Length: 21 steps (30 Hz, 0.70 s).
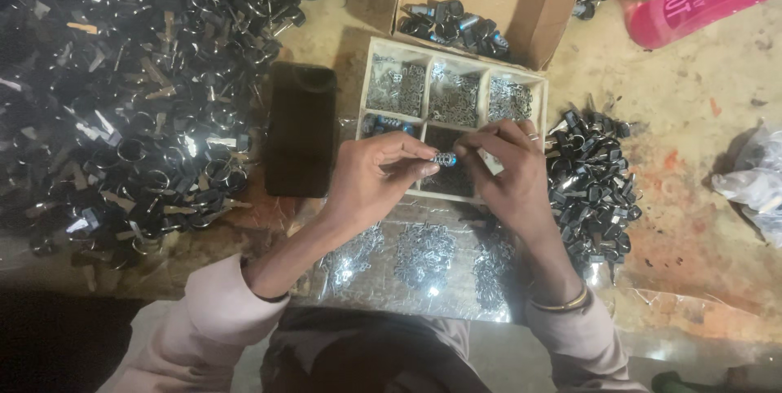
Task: The person sits at a workbench assembling small components. They pick black housings from a pile, insert a small blue-and-white part into each one by hand, and place the finished assemblies into a compartmentalized box, repeating the cycle one piece at a time.
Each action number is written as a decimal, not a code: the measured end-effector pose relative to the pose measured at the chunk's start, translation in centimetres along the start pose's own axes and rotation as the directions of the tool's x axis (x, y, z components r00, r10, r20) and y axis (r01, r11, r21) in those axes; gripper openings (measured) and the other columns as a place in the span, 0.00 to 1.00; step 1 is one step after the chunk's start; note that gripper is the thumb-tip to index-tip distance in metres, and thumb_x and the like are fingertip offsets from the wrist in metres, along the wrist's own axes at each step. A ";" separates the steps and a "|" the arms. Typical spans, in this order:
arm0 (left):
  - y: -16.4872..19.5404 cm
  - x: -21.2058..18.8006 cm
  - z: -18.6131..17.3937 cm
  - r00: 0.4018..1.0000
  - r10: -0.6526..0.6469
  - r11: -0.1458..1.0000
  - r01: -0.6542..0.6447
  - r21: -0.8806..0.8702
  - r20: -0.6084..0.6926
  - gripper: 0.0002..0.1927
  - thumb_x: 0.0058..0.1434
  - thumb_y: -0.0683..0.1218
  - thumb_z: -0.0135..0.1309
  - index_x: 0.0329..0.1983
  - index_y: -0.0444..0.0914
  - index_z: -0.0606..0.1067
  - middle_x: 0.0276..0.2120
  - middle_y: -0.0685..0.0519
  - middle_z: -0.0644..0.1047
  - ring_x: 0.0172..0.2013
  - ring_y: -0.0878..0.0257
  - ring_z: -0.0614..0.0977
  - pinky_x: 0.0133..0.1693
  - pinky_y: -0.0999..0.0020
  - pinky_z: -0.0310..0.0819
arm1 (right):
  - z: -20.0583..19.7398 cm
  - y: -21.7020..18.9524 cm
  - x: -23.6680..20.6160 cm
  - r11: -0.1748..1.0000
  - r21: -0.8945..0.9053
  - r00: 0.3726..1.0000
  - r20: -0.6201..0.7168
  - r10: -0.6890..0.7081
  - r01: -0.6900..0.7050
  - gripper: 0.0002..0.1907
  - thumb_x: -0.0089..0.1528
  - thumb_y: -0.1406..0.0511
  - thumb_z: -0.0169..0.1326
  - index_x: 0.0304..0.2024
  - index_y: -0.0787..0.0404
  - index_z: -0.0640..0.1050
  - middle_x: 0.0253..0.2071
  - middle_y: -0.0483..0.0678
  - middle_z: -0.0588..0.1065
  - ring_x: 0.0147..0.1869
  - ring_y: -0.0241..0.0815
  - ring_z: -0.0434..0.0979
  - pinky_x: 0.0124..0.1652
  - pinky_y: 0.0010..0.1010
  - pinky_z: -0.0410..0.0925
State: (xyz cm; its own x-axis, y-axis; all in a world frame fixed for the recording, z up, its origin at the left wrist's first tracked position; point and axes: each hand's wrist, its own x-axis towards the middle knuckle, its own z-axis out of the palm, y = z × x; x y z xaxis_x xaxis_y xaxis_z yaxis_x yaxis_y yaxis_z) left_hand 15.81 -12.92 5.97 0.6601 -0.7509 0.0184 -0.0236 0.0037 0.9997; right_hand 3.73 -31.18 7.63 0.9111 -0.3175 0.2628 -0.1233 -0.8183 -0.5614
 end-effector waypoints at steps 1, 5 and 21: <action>0.0 0.0 0.0 1.000 -0.010 1.000 0.010 0.006 0.001 0.07 0.59 0.37 0.64 0.42 0.33 0.81 0.41 0.50 0.86 0.43 0.64 0.88 0.44 0.72 0.86 | -0.1 0.2 0.0 0.999 0.038 1.000 0.003 0.006 -0.006 0.07 0.61 0.70 0.65 0.42 0.61 0.84 0.40 0.47 0.79 0.43 0.43 0.76 0.49 0.35 0.63; 0.1 0.0 0.0 0.999 -0.042 0.999 0.042 0.016 0.005 0.07 0.59 0.37 0.64 0.41 0.34 0.81 0.39 0.49 0.86 0.42 0.65 0.88 0.43 0.72 0.86 | 0.5 0.5 -0.5 0.900 0.431 0.997 0.004 0.071 -0.066 0.09 0.63 0.73 0.62 0.47 0.62 0.83 0.47 0.49 0.80 0.53 0.39 0.77 0.52 0.28 0.70; -2.3 -0.5 0.2 0.999 0.034 0.999 -0.033 0.033 -0.017 0.08 0.60 0.37 0.64 0.43 0.35 0.82 0.42 0.50 0.86 0.45 0.64 0.88 0.46 0.72 0.85 | -1.4 -2.4 0.1 0.985 0.174 0.968 0.248 -0.048 0.005 0.19 0.62 0.74 0.57 0.57 0.64 0.79 0.54 0.53 0.80 0.53 0.46 0.78 0.52 0.32 0.71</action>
State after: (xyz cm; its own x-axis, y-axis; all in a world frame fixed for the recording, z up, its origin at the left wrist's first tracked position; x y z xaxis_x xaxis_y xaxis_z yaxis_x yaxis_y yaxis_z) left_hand 15.36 -12.65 3.65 0.6716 -0.7391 0.0525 -0.0704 0.0069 0.9975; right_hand 3.60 -29.92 10.12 0.9851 -0.1488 0.0868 -0.0487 -0.7241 -0.6879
